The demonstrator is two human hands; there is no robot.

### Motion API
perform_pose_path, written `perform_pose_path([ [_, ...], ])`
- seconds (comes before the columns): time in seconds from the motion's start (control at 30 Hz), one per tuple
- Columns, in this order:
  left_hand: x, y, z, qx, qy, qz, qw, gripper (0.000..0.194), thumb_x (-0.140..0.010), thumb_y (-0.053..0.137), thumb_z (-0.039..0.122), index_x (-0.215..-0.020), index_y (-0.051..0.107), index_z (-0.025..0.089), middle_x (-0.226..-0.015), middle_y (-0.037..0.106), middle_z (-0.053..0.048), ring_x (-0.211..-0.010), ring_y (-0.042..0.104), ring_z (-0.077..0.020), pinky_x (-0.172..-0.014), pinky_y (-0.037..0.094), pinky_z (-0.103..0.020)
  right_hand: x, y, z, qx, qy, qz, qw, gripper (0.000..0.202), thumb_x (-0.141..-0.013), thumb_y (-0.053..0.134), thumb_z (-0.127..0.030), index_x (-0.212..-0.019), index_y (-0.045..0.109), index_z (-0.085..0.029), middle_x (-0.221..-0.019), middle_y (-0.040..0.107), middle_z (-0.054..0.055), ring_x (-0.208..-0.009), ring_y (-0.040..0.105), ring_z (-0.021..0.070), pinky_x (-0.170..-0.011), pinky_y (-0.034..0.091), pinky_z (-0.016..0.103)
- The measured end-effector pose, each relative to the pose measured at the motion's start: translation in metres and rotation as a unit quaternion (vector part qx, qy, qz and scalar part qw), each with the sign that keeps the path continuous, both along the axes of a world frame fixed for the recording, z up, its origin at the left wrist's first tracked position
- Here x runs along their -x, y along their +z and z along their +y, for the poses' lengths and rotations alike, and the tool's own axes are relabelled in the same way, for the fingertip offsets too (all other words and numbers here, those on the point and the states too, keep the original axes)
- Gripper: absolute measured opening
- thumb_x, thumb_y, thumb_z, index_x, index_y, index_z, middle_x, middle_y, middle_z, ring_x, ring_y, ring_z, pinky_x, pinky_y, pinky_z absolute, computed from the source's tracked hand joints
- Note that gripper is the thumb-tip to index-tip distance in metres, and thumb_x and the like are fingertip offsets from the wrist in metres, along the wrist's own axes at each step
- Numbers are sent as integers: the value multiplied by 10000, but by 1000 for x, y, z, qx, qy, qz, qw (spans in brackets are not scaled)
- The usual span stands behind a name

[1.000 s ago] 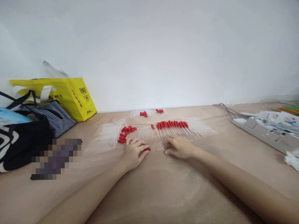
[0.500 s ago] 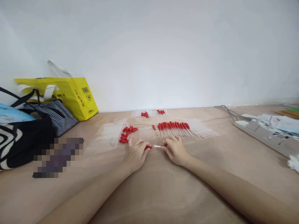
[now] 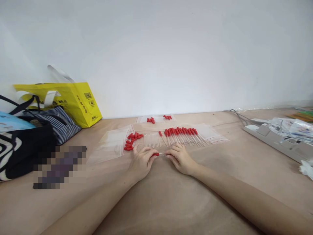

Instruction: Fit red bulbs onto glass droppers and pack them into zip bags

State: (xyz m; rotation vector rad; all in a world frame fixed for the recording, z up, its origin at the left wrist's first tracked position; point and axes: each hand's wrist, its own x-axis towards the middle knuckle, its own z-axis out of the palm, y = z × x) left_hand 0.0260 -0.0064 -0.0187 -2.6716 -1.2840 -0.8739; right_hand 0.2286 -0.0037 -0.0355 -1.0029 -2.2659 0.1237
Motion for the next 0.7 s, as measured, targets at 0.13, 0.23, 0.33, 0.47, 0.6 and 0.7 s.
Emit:
perform_pose_path([
  [0.13,2,-4,4,44,0,-23,999,152,-838,466,278,-928,588,267,-813,651,26,-818,559,-159,-917,193,-485,2,2,-3,-1,17,15,1000,228,-870,400,-230,-947,608,-174,-762,580,41,-757,466,147,-711,271,293],
  [0.23,3,-5,7,60,-14,-30,998,163,-833,473,292,-911,614,276,-742,636,24,-797,546,-158,-891,220,-467,3,4,-5,-15,13,10,1000,231,-865,409,-225,-960,619,-203,-726,577,25,-716,456,135,-720,242,305],
  [0.33,3,-4,5,49,-22,-31,998,158,-830,475,283,-849,628,253,-710,642,21,-789,539,-161,-896,204,-465,3,6,-6,-42,8,-13,999,232,-857,420,-235,-935,637,-211,-676,564,25,-703,418,144,-717,225,316],
  [0.47,1,-1,-1,22,-35,-20,999,149,-832,476,272,-819,622,247,-685,660,34,-792,541,-161,-925,156,-472,4,7,-6,-91,6,-56,994,226,-840,425,-215,-899,643,-209,-651,541,29,-704,372,156,-713,216,329],
  [0.6,-2,1,-6,-6,-51,-5,999,129,-824,497,278,-804,622,250,-679,668,44,-792,552,-161,-957,109,-475,4,7,-8,-118,22,-79,990,229,-813,422,-151,-869,640,-196,-659,537,31,-710,357,158,-728,215,342],
  [0.7,-6,1,-6,-32,-41,-10,999,147,-828,487,275,-785,624,246,-657,665,45,-782,561,-159,-971,92,-478,6,6,-7,-108,13,-76,991,223,-800,434,-140,-865,640,-193,-661,530,36,-716,357,162,-703,220,332],
])
